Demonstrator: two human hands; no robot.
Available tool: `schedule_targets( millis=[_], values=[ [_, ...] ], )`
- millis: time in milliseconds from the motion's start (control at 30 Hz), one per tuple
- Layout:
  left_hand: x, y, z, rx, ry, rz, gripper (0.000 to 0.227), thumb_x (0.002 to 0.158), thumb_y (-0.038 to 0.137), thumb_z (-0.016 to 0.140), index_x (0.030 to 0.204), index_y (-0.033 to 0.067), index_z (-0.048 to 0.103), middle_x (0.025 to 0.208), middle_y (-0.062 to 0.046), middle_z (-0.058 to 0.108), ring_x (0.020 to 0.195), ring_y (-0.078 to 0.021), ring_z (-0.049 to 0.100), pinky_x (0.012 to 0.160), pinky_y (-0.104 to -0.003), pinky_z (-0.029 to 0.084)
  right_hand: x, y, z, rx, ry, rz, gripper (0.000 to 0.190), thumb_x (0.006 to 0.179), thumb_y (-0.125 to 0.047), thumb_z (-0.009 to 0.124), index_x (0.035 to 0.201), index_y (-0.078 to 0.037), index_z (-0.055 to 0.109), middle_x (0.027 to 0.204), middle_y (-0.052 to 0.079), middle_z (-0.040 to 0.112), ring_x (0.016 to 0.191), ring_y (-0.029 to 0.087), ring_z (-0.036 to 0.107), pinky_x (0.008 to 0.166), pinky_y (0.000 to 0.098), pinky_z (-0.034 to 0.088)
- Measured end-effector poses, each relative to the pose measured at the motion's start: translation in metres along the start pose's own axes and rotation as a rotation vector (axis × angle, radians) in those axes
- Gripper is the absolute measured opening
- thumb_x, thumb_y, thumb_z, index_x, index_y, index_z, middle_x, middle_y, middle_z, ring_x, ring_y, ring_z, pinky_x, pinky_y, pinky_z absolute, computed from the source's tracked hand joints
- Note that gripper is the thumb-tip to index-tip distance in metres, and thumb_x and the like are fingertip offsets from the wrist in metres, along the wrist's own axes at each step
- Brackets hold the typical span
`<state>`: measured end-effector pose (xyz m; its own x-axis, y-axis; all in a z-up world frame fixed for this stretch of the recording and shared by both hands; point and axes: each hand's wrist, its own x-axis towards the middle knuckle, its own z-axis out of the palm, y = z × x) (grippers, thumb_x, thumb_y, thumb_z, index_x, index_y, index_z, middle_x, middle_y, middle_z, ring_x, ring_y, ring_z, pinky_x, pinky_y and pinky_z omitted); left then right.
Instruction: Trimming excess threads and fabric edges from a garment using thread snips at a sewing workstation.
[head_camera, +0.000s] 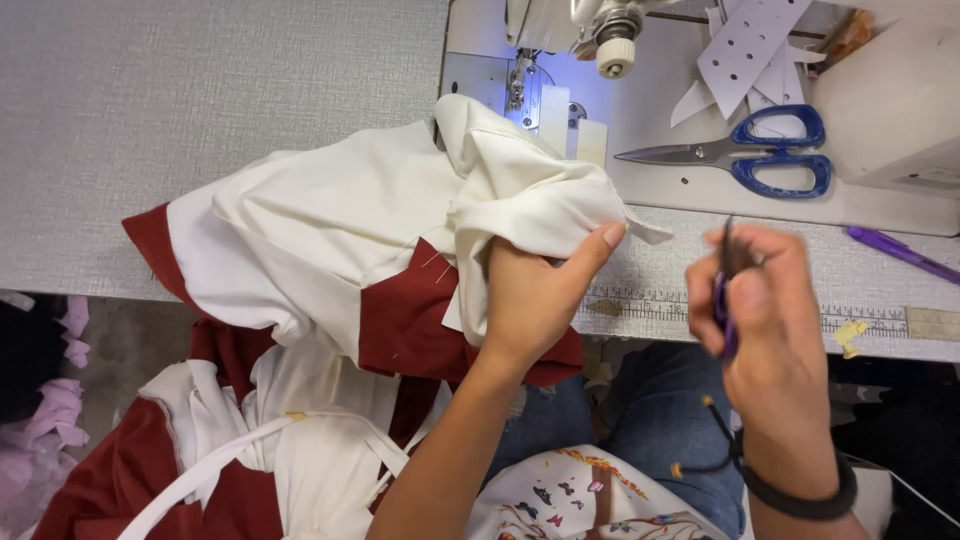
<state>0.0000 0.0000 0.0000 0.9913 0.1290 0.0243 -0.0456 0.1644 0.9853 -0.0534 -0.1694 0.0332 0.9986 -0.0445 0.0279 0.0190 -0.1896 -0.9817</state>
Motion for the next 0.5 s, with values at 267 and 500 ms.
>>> schedule_targets(
  millis=[267, 500],
  values=[
    [-0.011, 0.015, 0.005, -0.034, -0.009, -0.006, 0.014, 0.088, 0.021, 0.073, 0.091, 0.0082, 0.072, 0.09, -0.003, 0.075, 0.091, -0.0153, 0.073, 0.086, -0.03, 0.059, 0.004, 0.024, 0.0, -0.095, -0.102, 0.105, 0.032, 0.102, -0.022, 0.055, 0.125, 0.0, 0.057, 0.082, 0.01, 0.059, 0.064, 0.013, 0.048, 0.056, 0.0253, 0.039],
    [-0.013, 0.017, 0.004, 0.07, -0.076, 0.113, 0.015, 0.094, 0.02, 0.063, 0.083, 0.0096, 0.065, 0.08, -0.001, 0.069, 0.083, -0.0158, 0.068, 0.084, -0.031, 0.054, 0.004, 0.023, 0.001, -0.085, -0.018, 0.045, 0.024, 0.102, -0.02, 0.061, 0.116, -0.001, 0.053, 0.083, 0.014, 0.062, 0.063, 0.012, 0.044, 0.055, 0.0229, 0.035]
  ],
)
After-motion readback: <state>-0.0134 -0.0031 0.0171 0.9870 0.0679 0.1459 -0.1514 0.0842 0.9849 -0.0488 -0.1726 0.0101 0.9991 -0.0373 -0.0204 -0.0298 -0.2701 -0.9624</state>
